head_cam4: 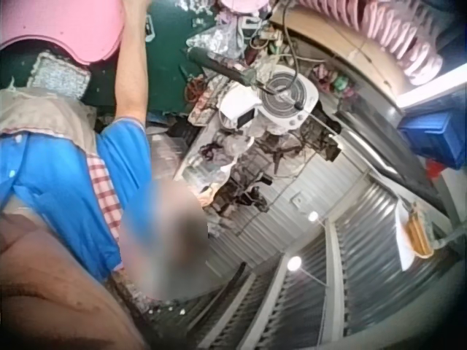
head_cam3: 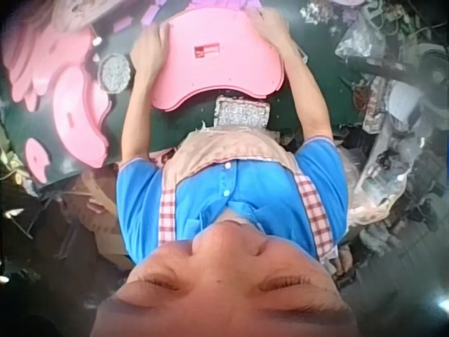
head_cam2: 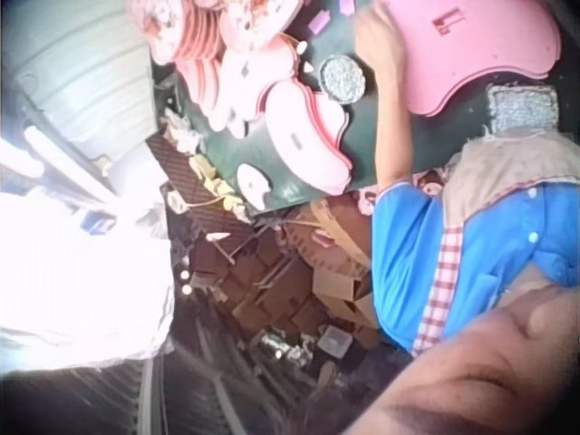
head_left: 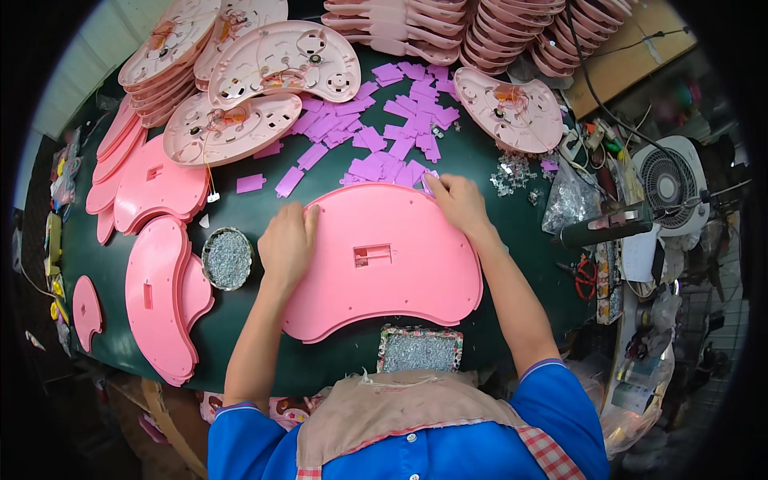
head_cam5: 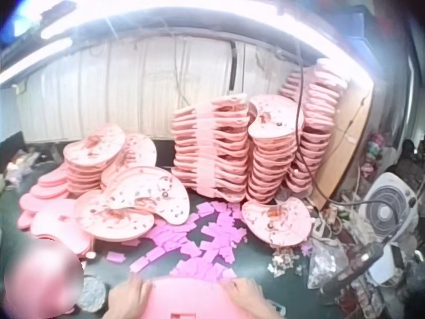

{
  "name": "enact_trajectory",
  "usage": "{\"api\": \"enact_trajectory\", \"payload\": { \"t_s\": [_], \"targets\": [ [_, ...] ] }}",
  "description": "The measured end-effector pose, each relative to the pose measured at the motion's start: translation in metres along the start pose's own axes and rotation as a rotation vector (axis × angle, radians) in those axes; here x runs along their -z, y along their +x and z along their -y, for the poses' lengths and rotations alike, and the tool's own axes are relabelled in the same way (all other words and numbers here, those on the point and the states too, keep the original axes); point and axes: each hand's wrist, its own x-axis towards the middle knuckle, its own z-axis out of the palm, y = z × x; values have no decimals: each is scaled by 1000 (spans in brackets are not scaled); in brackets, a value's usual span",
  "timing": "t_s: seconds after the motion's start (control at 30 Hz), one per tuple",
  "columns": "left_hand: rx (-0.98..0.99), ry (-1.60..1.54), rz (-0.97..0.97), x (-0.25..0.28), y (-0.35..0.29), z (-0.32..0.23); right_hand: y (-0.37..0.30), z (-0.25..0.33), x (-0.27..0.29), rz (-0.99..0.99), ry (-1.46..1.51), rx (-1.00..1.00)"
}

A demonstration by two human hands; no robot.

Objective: The person assembles pink plastic toy parts by inserting a small electronic module and securing it with screws. They use a power drill to fasten screws into pre-drilled holes on the back of the toy shell, then place a purple sticker over the module. The process is repeated for multiple units.

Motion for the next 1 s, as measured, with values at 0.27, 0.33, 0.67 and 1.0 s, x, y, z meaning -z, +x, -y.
{"api": "enact_trajectory", "payload": {
  "t_s": [0.27, 0.33, 0.67, 1.0],
  "targets": [
    [-249, -36, -72, 5, -47, -16, 44, -24, 8, -95, 19, 171],
    [-313, 49, 24, 19, -76, -18, 23, -2, 21, -221, 142, 195],
    [-343, 107, 120, 11, -101, -22, -115, 49, 4, 241, 831, -155],
    [-401, 50, 98, 10, -99, -22, -130, 84, -15, 126, 816, -183]
  ]
}}
